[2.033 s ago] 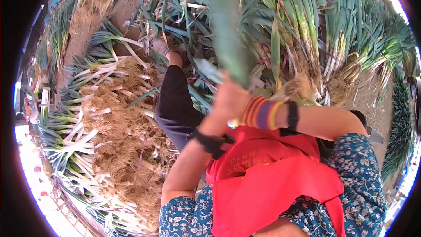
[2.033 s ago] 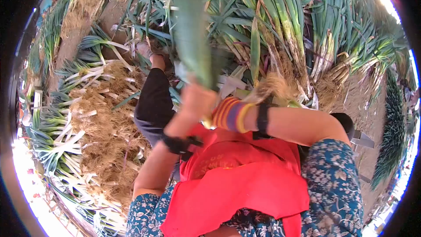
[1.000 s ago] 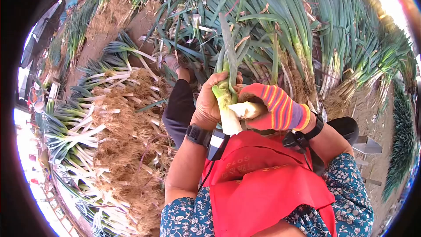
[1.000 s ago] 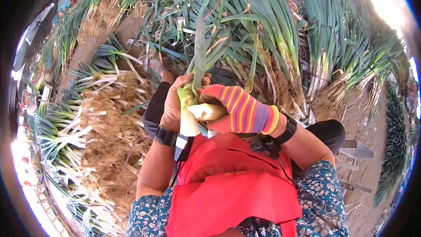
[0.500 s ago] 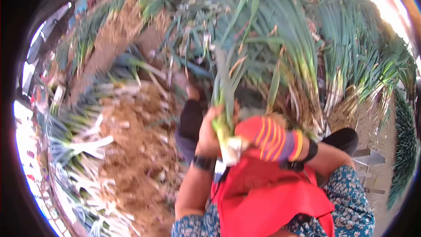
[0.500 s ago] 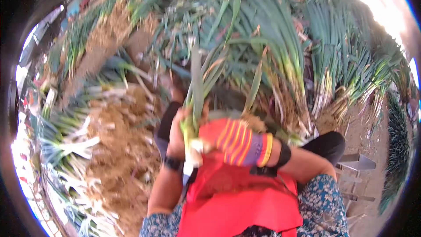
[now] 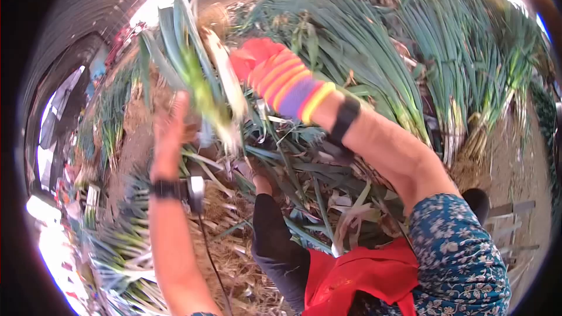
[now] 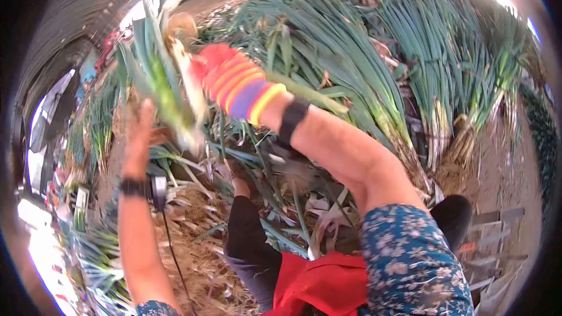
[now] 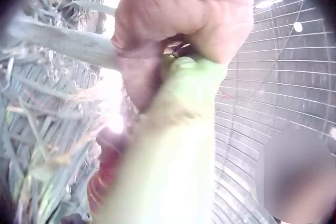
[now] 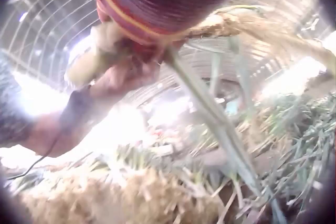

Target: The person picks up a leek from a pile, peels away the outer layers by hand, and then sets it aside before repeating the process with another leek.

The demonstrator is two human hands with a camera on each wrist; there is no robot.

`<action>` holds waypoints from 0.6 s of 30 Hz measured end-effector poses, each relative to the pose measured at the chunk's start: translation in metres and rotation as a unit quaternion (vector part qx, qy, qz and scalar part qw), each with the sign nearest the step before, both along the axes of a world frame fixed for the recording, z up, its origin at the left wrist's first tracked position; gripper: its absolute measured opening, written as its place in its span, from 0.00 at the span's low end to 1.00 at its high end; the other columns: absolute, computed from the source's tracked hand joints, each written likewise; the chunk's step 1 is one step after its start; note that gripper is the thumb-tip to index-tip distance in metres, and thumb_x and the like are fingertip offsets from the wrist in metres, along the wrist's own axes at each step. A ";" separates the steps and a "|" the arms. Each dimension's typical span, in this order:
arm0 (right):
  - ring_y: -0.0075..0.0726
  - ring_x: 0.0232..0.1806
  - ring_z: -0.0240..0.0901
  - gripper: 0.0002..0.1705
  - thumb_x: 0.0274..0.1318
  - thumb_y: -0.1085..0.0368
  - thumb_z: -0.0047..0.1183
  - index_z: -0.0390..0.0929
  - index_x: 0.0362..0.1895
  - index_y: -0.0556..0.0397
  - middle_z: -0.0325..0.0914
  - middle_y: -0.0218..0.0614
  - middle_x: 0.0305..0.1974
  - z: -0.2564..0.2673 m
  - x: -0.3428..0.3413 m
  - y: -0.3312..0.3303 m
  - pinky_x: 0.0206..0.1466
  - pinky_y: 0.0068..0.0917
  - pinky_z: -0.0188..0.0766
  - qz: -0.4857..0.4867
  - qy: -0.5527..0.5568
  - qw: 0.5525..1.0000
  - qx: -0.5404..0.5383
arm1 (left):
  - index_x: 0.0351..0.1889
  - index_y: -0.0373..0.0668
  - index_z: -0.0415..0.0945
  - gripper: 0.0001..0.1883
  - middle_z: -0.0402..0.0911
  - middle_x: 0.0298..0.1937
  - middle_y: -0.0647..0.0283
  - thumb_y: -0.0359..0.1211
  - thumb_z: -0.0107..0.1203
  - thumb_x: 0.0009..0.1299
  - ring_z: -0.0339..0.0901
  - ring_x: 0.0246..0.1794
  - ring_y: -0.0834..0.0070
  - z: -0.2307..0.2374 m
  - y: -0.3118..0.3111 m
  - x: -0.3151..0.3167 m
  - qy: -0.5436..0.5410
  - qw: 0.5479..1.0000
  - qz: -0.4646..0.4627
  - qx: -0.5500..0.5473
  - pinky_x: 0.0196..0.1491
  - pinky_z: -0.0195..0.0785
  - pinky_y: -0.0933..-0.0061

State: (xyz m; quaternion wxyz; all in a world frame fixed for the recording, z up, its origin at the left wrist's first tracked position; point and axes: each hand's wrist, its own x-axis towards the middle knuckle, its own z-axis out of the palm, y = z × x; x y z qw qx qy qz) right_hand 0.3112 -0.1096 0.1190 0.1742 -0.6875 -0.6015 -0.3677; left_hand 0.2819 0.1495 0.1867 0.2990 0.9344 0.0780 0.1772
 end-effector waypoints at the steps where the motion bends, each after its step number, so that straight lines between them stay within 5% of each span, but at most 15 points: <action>1: 0.38 0.39 0.72 0.22 0.49 0.60 0.44 0.70 0.50 0.54 0.74 0.39 0.38 0.002 0.021 -0.005 0.43 0.37 0.69 -0.077 -0.001 0.997 0.011 | 0.65 0.39 0.58 0.41 0.65 0.63 0.54 0.63 0.43 0.67 0.78 0.43 0.61 0.008 0.004 0.045 0.047 0.985 0.067 -0.150 0.41 0.73 0.63; 3: 0.40 0.35 0.72 0.23 0.49 0.62 0.43 0.68 0.52 0.55 0.75 0.44 0.39 -0.020 0.052 -0.038 0.35 0.38 0.69 -0.248 0.008 0.969 0.010 | 0.61 0.39 0.64 0.37 0.70 0.56 0.57 0.61 0.43 0.68 0.78 0.39 0.63 0.000 -0.036 0.058 -0.077 0.960 0.039 -0.265 0.37 0.73 0.64; 5: 0.45 0.38 0.72 0.23 0.48 0.63 0.43 0.69 0.51 0.53 0.75 0.42 0.40 -0.141 0.013 -0.069 0.40 0.40 0.69 -0.344 -0.084 0.931 -0.087 | 0.56 0.40 0.69 0.30 0.76 0.45 0.60 0.56 0.46 0.69 0.78 0.37 0.68 -0.068 -0.057 0.059 -0.008 0.954 -0.035 -0.299 0.36 0.72 0.67; 6: 0.45 0.40 0.73 0.21 0.49 0.62 0.44 0.70 0.50 0.49 0.75 0.39 0.40 -0.186 -0.006 -0.089 0.41 0.42 0.69 -0.261 0.132 0.952 -0.092 | 0.52 0.40 0.72 0.26 0.78 0.40 0.61 0.53 0.49 0.70 0.78 0.36 0.70 -0.111 -0.063 0.051 0.059 0.948 -0.101 -0.297 0.35 0.71 0.69; 7: 0.43 0.38 0.74 0.19 0.48 0.62 0.45 0.72 0.48 0.47 0.75 0.36 0.40 -0.221 -0.026 -0.105 0.43 0.43 0.69 -0.235 0.327 0.911 -0.091 | 0.45 0.38 0.73 0.19 0.79 0.35 0.61 0.45 0.51 0.70 0.77 0.36 0.74 -0.147 -0.086 0.033 0.148 0.971 -0.188 -0.010 0.34 0.69 0.73; 8: 0.41 0.34 0.75 0.14 0.48 0.62 0.46 0.73 0.41 0.46 0.76 0.34 0.33 -0.251 -0.049 -0.125 0.39 0.40 0.70 -0.279 0.354 0.892 -0.042 | 0.41 0.35 0.72 0.16 0.79 0.35 0.60 0.41 0.52 0.69 0.78 0.35 0.74 -0.189 -0.114 0.010 0.184 0.931 -0.253 -0.190 0.34 0.70 0.77; 9: 0.43 0.28 0.74 0.09 0.47 0.64 0.48 0.73 0.36 0.48 0.74 0.33 0.24 -0.307 -0.054 -0.153 0.33 0.38 0.70 -0.240 0.302 0.921 -0.059 | 0.40 0.35 0.73 0.15 0.79 0.35 0.58 0.40 0.53 0.68 0.79 0.34 0.71 -0.222 -0.151 -0.016 0.263 0.862 -0.064 -0.428 0.34 0.73 0.74; 10: 0.45 0.23 0.71 0.06 0.47 0.66 0.49 0.71 0.32 0.50 0.71 0.34 0.18 -0.294 -0.064 -0.176 0.30 0.38 0.70 -0.261 0.352 0.898 0.029 | 0.41 0.36 0.73 0.15 0.79 0.35 0.57 0.39 0.53 0.68 0.80 0.34 0.69 -0.260 -0.165 -0.039 0.277 0.855 -0.055 -0.436 0.34 0.75 0.70; 11: 0.47 0.30 0.72 0.10 0.47 0.63 0.50 0.73 0.37 0.50 0.73 0.38 0.25 -0.278 -0.072 -0.197 0.34 0.40 0.70 -0.362 0.452 0.815 -0.020 | 0.42 0.34 0.73 0.14 0.79 0.35 0.55 0.38 0.52 0.68 0.80 0.35 0.67 -0.299 -0.171 -0.059 0.314 0.798 -0.026 -0.513 0.34 0.76 0.67; 12: 0.48 0.37 0.73 0.15 0.47 0.60 0.52 0.74 0.41 0.49 0.76 0.41 0.32 -0.269 -0.078 -0.222 0.38 0.42 0.70 -0.451 0.538 0.709 -0.069 | 0.43 0.33 0.73 0.15 0.79 0.36 0.54 0.37 0.52 0.68 0.80 0.36 0.66 -0.321 -0.184 -0.077 0.344 0.777 -0.015 -0.528 0.34 0.76 0.67; 13: 0.51 0.33 0.72 0.14 0.48 0.64 0.52 0.74 0.41 0.52 0.74 0.44 0.30 -0.292 -0.085 -0.251 0.35 0.43 0.68 -0.456 0.435 0.771 0.094 | 0.43 0.32 0.73 0.15 0.79 0.37 0.53 0.36 0.53 0.67 0.80 0.37 0.64 -0.332 -0.200 -0.092 0.370 0.755 -0.003 -0.542 0.34 0.76 0.67; 14: 0.51 0.34 0.72 0.16 0.47 0.64 0.54 0.74 0.43 0.53 0.74 0.45 0.31 -0.309 -0.079 -0.273 0.35 0.42 0.70 -0.563 0.406 0.715 0.082 | 0.46 0.30 0.71 0.16 0.79 0.37 0.52 0.34 0.52 0.67 0.81 0.35 0.65 -0.333 -0.218 -0.106 0.379 0.738 0.009 -0.559 0.35 0.77 0.67; 16: 0.51 0.39 0.74 0.19 0.49 0.61 0.55 0.74 0.45 0.55 0.76 0.46 0.37 -0.344 -0.071 -0.323 0.40 0.40 0.71 -0.582 0.390 0.693 0.170 | 0.48 0.28 0.70 0.17 0.79 0.37 0.52 0.31 0.52 0.66 0.81 0.34 0.65 -0.338 -0.242 -0.123 0.384 0.726 0.027 -0.570 0.35 0.78 0.67; 18: 0.53 0.47 0.73 0.26 0.49 0.55 0.56 0.72 0.51 0.56 0.77 0.49 0.41 -0.333 -0.066 -0.333 0.46 0.37 0.71 -0.584 0.484 0.648 0.071 | 0.47 0.30 0.70 0.16 0.78 0.41 0.51 0.34 0.53 0.67 0.80 0.38 0.60 -0.344 -0.255 -0.129 0.412 0.714 0.004 -0.565 0.39 0.77 0.64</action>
